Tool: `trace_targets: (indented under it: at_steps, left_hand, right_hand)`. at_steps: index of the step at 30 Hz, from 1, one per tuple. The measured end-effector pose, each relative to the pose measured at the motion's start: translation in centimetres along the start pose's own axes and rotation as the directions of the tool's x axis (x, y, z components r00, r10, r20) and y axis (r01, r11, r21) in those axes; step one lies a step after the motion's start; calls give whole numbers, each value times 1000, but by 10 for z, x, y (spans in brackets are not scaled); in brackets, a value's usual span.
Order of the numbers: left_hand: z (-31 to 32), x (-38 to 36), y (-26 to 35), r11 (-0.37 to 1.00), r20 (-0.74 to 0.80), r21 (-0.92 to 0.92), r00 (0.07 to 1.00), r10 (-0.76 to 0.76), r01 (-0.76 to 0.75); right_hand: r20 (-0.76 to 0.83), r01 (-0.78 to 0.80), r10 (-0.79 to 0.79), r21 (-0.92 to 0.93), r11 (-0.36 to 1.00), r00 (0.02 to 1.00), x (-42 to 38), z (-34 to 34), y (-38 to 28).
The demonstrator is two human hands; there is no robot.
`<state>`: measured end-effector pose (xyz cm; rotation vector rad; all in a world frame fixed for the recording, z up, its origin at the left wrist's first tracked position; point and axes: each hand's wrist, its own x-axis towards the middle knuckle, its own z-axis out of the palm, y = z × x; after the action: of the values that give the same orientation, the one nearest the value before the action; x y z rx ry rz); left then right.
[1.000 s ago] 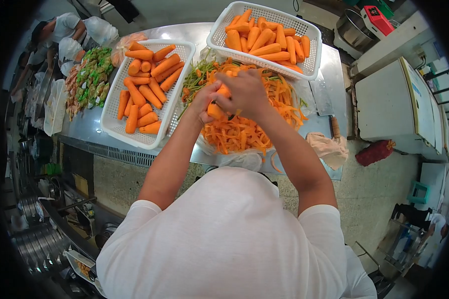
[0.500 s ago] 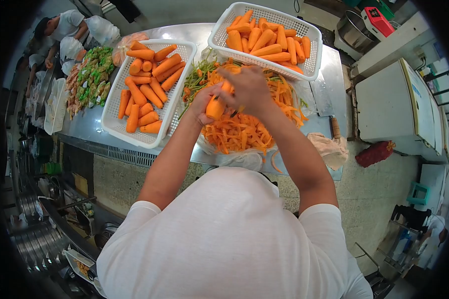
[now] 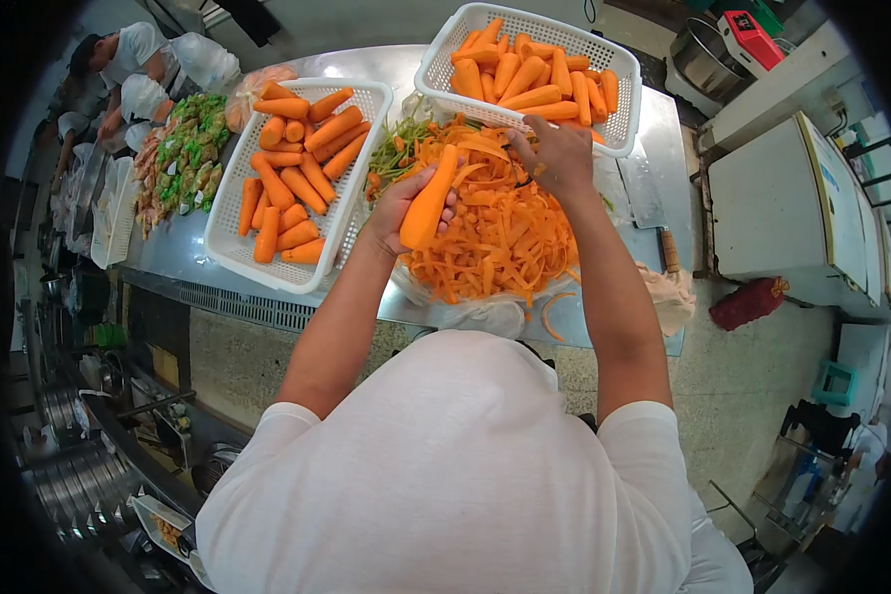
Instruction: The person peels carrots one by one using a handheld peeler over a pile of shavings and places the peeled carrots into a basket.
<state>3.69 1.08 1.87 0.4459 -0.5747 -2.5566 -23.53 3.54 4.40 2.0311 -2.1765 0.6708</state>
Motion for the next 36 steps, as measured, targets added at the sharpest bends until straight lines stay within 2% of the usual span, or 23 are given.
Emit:
trace_targets:
  at_steps: [4,6,7,9,13,15,16,18,19,21,22,24,25,26,27,28,30,31,32,33,34,35,36]
  left_hand:
    - [0,4,-4,999,17,41,1000,-1,1]
    - [2,9,-8,992,-123,126,992,8,7]
    - [8,9,-10,992,-121,128,993,2,14]
    - [21,10,-14,987,-272,148,962,-14,57]
    - [12,2,-14,964,-144,246,988,-63,98]
    - [9,-5,-14,942,-129,313,988,-88,125]
    - [11,-10,-13,940,-128,315,987,-95,131]
    - [21,-16,-8,935,-131,326,986,-102,140]
    - [24,-15,-5,932,-120,326,985,-126,158]
    - [27,-4,4,880,-117,471,993,-2,57]
    - [29,5,11,860,-129,506,992,1,65]
    - [34,39,33,839,-187,540,981,50,61]
    - [37,60,45,840,-235,540,968,88,55]
    - [43,85,59,865,-285,501,947,150,13]
    - [51,106,71,885,-337,464,918,209,-31]
    - [61,123,81,884,-335,466,921,201,-23]
    - [82,151,89,940,-359,290,890,280,-179]
    - [84,159,79,941,-352,295,897,269,-167]
    - [83,164,65,770,-268,589,840,472,-245]
    - [87,168,53,503,-113,813,768,631,-293]
    - [103,159,22,336,-50,925,822,568,-177]
    - [106,148,-15,158,58,979,920,387,-128]
    - [111,138,-52,-32,162,987,969,185,-159]
  right_hand:
    - [-51,10,-5,93,996,999,-18,-9,-23]
    - [-149,187,-162,166,968,975,-26,-18,-51]
    - [-150,180,-156,164,970,976,-30,-23,-66]
    - [-91,430,-421,156,889,903,-35,-32,-85]
    - [-37,479,-479,-23,878,877,-5,-21,-62]
    - [18,296,-296,-115,948,955,16,-17,-38]
    - [18,289,-289,-116,950,957,23,-11,-25]
    - [130,48,-16,-244,969,991,28,1,2]
    - [130,25,9,-256,966,991,25,-2,8]
    - [297,-209,228,-94,973,927,12,-9,23]
    - [305,-232,254,-107,967,918,-4,-10,33]
    - [321,-392,314,216,894,893,-29,-9,50]
    - [252,-436,366,340,833,896,-49,-17,48]
    - [251,-441,372,338,832,894,-65,-23,49]
    - [282,-477,387,437,763,878,-81,-30,54]
    - [314,-509,401,529,679,861,-98,-37,59]
    - [327,-529,416,550,647,848,-135,-44,69]
    - [341,-542,422,570,618,840,-153,-49,73]
    - [337,-549,436,572,609,835,-174,-55,76]
    - [354,-583,465,547,600,811,-192,-62,76]
    - [372,-616,493,520,591,787,-207,-67,78]
    - [370,-624,505,522,581,780,-223,-68,80]
    - [356,-642,541,531,553,762,-238,-67,83]
